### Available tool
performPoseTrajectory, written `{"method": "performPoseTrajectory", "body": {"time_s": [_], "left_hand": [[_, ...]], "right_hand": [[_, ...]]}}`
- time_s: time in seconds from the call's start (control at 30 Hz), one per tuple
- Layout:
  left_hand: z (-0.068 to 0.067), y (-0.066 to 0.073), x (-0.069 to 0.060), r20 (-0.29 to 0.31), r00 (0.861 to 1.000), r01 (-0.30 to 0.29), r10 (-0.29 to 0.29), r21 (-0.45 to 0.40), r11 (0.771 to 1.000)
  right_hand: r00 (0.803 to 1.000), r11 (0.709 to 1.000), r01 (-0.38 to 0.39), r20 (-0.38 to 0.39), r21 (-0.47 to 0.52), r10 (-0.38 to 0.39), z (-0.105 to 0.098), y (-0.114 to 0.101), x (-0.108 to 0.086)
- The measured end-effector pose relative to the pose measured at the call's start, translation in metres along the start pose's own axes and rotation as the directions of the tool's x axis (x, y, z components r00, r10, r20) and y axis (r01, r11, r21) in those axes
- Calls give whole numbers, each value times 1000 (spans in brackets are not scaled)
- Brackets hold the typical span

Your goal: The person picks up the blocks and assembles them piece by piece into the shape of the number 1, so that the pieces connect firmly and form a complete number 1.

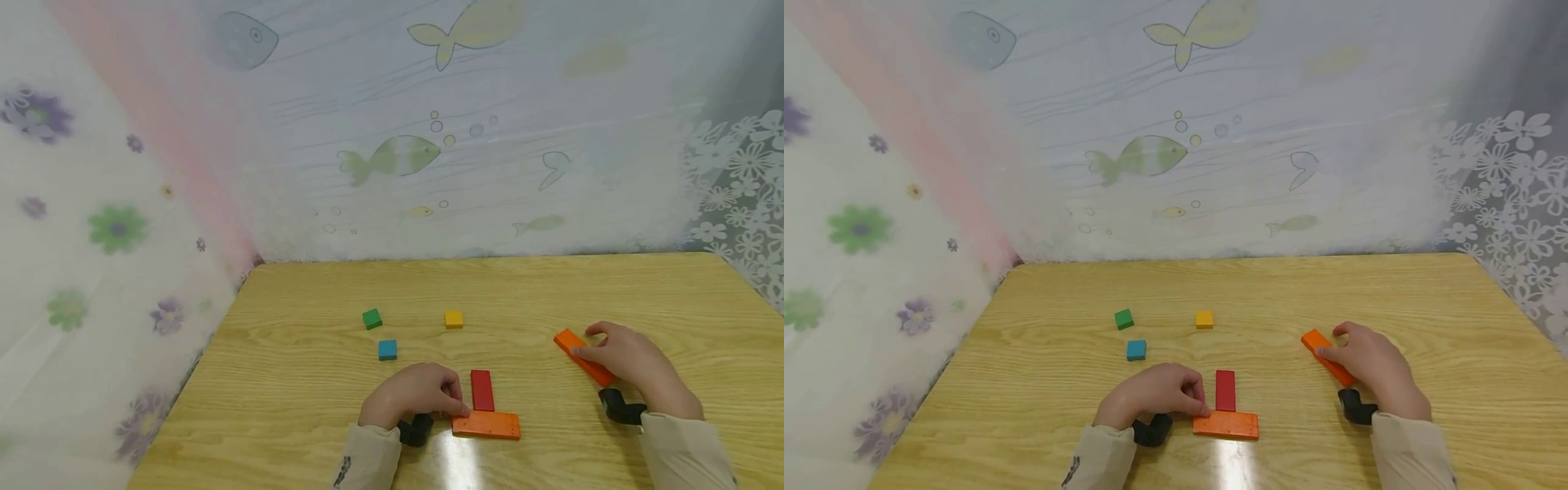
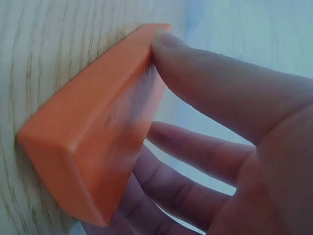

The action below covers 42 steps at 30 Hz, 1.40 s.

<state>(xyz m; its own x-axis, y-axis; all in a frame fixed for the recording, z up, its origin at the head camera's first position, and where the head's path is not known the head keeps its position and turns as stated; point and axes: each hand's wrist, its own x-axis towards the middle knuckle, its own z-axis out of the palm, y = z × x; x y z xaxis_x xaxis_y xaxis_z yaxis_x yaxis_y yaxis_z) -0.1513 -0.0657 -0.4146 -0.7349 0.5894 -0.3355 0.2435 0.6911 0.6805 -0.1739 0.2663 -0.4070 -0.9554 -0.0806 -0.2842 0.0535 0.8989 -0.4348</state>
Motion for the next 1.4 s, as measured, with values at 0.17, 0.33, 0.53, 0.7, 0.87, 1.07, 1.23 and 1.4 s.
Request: {"method": "performPoseTrajectory", "body": {"time_s": [0.17, 0.33, 0.53, 0.7, 0.87, 1.07, 1.23, 1.4], "left_hand": [[1, 0, 0, -3, 1000, 3, -3, 4, 1000], [2, -1, 0, -2, 1000, -2, 2, 3, 1000], [1, 0, 0, -3, 1000, 1, -1, -5, 1000], [1, 1, 0, -8, 1000, 2, -2, -5, 1000], [0, 0, -1, -4, 1000, 3, -3, -23, 1000], [0, 0, 0, -6, 1000, -2, 2, -15, 1000], [1, -1, 0, -4, 1000, -6, 6, -18, 1000], [1, -2, 0, -5, 1000, -13, 13, -20, 1000]], "right_hand": [[1000, 1000, -17, 13, -7, 17, 1, -2, 0], [1000, 1000, -10, 3, 2, 10, 2, -3, -1], [1000, 1000, 8, -6, 10, -8, 4, -5, -1], [999, 999, 31, 5, 21, -31, 5, -6, 0], [998, 998, 59, 17, 30, -59, 7, -6, 3], [995, 995, 84, 45, 51, -86, 13, -6, 4], [994, 994, 101, 45, 36, -102, 15, -9, 4], [995, 996, 54, 79, 74, -60, 13, -15, 2]]}}
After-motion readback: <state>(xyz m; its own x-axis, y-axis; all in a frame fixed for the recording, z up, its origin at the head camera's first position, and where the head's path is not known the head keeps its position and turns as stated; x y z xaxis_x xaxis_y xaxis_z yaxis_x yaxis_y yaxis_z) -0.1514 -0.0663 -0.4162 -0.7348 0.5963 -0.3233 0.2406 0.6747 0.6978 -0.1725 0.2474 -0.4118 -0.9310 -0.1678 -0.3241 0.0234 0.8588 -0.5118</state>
